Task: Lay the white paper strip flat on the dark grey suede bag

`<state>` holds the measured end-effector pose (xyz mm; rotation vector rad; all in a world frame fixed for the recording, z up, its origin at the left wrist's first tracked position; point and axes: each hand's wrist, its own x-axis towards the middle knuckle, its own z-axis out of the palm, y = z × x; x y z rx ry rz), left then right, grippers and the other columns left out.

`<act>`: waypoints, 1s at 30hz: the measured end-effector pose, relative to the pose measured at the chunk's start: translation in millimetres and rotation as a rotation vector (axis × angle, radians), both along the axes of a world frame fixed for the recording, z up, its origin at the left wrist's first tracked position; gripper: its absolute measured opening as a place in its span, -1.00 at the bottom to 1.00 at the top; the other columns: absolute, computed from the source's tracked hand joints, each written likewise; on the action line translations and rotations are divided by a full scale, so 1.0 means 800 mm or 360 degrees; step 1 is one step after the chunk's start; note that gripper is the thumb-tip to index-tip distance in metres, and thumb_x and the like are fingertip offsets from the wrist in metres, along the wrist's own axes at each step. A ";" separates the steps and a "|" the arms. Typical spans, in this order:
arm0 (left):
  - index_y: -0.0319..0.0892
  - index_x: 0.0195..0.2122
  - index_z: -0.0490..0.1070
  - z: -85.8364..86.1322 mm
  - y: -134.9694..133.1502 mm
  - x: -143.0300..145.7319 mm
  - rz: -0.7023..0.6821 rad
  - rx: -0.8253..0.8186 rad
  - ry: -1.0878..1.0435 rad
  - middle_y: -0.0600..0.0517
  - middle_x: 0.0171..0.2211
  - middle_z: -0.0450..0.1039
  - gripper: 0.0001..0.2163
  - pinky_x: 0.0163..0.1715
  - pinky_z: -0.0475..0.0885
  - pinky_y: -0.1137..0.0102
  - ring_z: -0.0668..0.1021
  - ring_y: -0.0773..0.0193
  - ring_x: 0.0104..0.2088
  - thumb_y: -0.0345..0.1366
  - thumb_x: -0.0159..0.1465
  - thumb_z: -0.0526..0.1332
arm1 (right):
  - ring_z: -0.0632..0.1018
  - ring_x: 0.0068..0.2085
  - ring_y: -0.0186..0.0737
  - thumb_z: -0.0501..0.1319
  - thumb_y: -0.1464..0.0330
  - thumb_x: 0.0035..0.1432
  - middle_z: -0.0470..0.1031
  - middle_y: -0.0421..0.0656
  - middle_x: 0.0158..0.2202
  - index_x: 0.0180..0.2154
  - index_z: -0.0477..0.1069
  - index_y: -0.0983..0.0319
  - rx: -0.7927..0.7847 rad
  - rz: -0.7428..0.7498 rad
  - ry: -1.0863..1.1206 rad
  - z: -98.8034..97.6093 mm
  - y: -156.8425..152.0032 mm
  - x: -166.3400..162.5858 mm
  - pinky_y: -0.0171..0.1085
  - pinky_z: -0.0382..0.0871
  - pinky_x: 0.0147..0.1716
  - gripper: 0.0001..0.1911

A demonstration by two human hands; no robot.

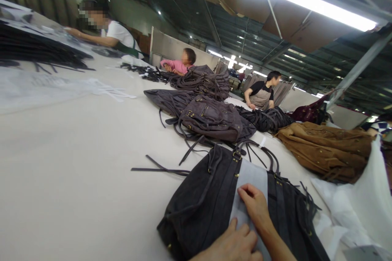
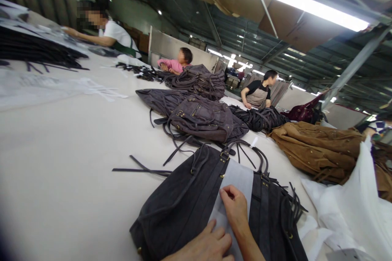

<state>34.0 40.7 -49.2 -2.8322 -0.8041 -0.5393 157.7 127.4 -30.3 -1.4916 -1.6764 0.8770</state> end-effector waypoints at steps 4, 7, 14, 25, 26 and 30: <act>-0.06 -0.28 0.43 -0.006 0.001 0.001 0.0016 0.0023 0.0011 0.01 -0.32 0.37 -0.78 -0.21 0.41 0.14 0.40 0.14 -0.32 -0.19 0.42 0.04 | 0.44 -0.40 -0.17 0.18 0.14 0.08 0.46 -0.20 -0.48 -0.48 0.43 0.17 0.0072 -0.0033 -0.0109 -0.003 0.000 0.000 -0.24 0.23 -0.34 -0.74; -0.06 -0.25 0.45 -0.007 0.001 0.002 0.0012 0.0041 -0.0028 0.00 -0.31 0.36 -0.78 -0.16 0.39 0.14 0.40 0.14 -0.29 -0.20 0.42 0.03 | 0.41 -0.37 -0.16 0.28 0.16 -0.01 0.44 -0.20 -0.43 -0.45 0.38 0.14 0.0173 -0.0111 -0.0206 -0.005 0.003 0.001 -0.22 0.19 -0.29 -0.79; -0.06 -0.30 0.47 -0.004 0.004 0.002 0.0017 -0.0018 0.0030 0.01 -0.37 0.35 -0.80 -0.13 0.37 0.11 0.37 0.15 -0.35 -0.17 0.39 0.10 | 0.33 -0.46 -0.23 0.22 0.12 0.07 0.30 -0.26 -0.56 -0.44 0.24 0.14 0.0061 -0.0175 -0.0272 0.004 0.035 0.005 -0.24 0.13 -0.39 -0.73; -0.11 -0.22 0.47 -0.052 0.012 0.014 0.0096 0.0048 -0.0070 0.03 -0.33 0.40 -0.80 -0.06 0.28 0.16 0.41 0.16 -0.27 -0.12 0.37 0.15 | 0.43 -0.21 -0.14 0.51 0.25 -0.35 0.33 -0.13 -0.12 0.22 0.15 0.19 -0.0081 0.0274 -0.0410 0.009 0.004 0.021 -0.20 0.35 -0.17 0.06; -0.11 -0.21 0.47 -0.051 0.012 0.015 0.0100 0.0037 -0.0062 0.03 -0.32 0.41 -0.80 -0.07 0.28 0.17 0.42 0.17 -0.27 -0.13 0.37 0.15 | 0.42 -0.24 -0.15 0.49 0.26 -0.32 0.34 -0.15 -0.15 0.20 0.16 0.19 -0.0063 0.0231 -0.0413 0.007 0.006 0.020 -0.21 0.34 -0.20 0.01; -0.16 -0.24 0.43 -0.031 0.012 0.012 0.0127 -0.0003 -0.0020 0.04 -0.33 0.44 -0.80 -0.13 0.33 0.21 0.43 0.20 -0.33 -0.18 0.40 0.11 | 0.41 -0.37 -0.16 0.43 0.25 -0.23 0.35 -0.28 -0.43 -0.01 0.30 0.15 0.0049 0.0093 -0.0376 0.003 0.025 0.012 -0.23 0.23 -0.33 -0.32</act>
